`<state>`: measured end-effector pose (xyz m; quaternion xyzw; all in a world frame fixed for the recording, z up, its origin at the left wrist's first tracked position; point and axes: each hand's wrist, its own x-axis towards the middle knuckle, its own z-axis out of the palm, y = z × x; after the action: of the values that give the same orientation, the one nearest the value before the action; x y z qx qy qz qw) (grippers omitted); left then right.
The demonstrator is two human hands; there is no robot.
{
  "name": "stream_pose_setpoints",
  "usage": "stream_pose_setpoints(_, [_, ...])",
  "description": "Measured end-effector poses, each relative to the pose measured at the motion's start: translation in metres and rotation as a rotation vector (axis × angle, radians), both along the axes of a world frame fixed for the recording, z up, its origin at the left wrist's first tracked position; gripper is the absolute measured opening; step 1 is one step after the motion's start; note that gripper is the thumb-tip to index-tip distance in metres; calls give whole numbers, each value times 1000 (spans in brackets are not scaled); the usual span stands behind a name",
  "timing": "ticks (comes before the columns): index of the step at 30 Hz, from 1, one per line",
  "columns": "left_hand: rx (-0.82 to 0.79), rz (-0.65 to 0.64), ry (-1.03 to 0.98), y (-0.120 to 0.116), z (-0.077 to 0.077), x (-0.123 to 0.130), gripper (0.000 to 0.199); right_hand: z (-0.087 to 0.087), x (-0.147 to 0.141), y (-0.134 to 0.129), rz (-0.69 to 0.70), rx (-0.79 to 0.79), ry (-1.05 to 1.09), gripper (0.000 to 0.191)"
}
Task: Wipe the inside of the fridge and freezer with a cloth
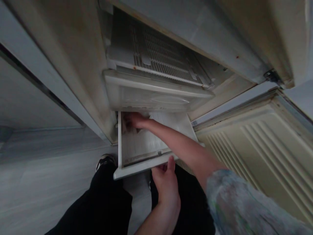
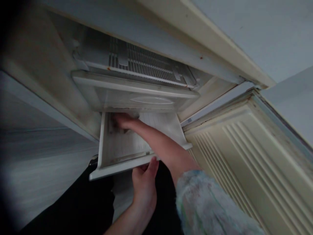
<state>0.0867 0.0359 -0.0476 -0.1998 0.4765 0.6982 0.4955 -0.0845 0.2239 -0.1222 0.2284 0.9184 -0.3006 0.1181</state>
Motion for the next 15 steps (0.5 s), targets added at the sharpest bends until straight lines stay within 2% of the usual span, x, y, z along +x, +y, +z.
stream_pose_setpoints(2, [-8,9,-2,2,0,-1,33,6,17,-20,209,-96,-90,32])
stream_pose_setpoints(4, [-18,10,-19,4,1,-3,29,11,33,-43,393,-232,-211,32])
stream_pose_setpoints(6, [-17,16,-44,5,3,-5,25,13,45,-63,453,-369,-314,31])
stream_pose_setpoints(8, [-15,15,-56,6,5,-6,18,12,57,-72,431,-454,-382,30])
stream_pose_setpoints(11, [-18,29,-57,5,10,-9,19,17,88,-57,427,-447,-503,22])
stream_pose_setpoints(15, [-45,27,-77,6,15,-11,16,39,155,-6,356,-205,-815,23])
